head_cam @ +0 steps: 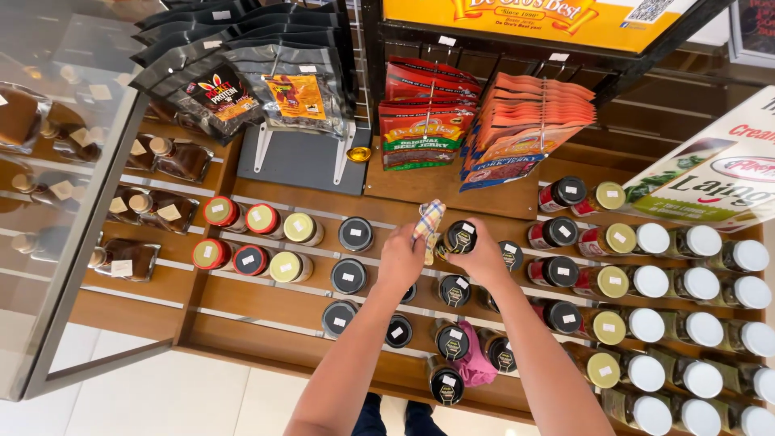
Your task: Cleaning and wiping down glass jars of food products on a retail display shelf.
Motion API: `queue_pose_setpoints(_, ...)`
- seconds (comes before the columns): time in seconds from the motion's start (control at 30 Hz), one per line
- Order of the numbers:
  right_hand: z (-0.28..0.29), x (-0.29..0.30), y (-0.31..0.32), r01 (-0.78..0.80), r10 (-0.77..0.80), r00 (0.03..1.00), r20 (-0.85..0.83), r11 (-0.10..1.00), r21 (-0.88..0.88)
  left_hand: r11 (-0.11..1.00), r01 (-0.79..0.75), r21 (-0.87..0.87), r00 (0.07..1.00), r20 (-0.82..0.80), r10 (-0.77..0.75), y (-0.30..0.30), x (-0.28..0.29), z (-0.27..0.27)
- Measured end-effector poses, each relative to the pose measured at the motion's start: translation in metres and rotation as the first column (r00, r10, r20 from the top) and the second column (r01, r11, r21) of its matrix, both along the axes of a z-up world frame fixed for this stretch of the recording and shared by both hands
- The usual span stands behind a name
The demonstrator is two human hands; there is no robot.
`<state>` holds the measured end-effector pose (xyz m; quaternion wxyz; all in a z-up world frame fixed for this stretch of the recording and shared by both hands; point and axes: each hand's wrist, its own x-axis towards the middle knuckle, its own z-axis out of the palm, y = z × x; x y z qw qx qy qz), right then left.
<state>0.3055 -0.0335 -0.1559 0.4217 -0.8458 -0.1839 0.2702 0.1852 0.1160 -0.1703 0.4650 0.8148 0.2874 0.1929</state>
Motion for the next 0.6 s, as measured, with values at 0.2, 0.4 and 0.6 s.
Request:
queue_pose_setpoints(0.2, -0.026, 0.008, 0.003, -0.136, 0.137, 0.991, -0.01, 0.975, -0.178, 0.998, 0.002, -0.058, 1.0, 0.027, -0.001, -0.006, -0.005, 0.007)
queue_pose_setpoints(0.4, -0.031, 0.011, -0.002, -0.195, 0.199, 0.98, 0.006, 0.964, -0.181, 0.989, -0.021, -0.145, 1.0, 0.001, 0.021, -0.002, -0.011, 0.022)
queue_pose_setpoints(0.6, -0.019, 0.004, -0.004, -0.252, 0.254, 0.967, -0.009, 0.953, -0.168, 0.992, 0.0, -0.127, 1.0, 0.005, 0.0, -0.002, -0.019, 0.023)
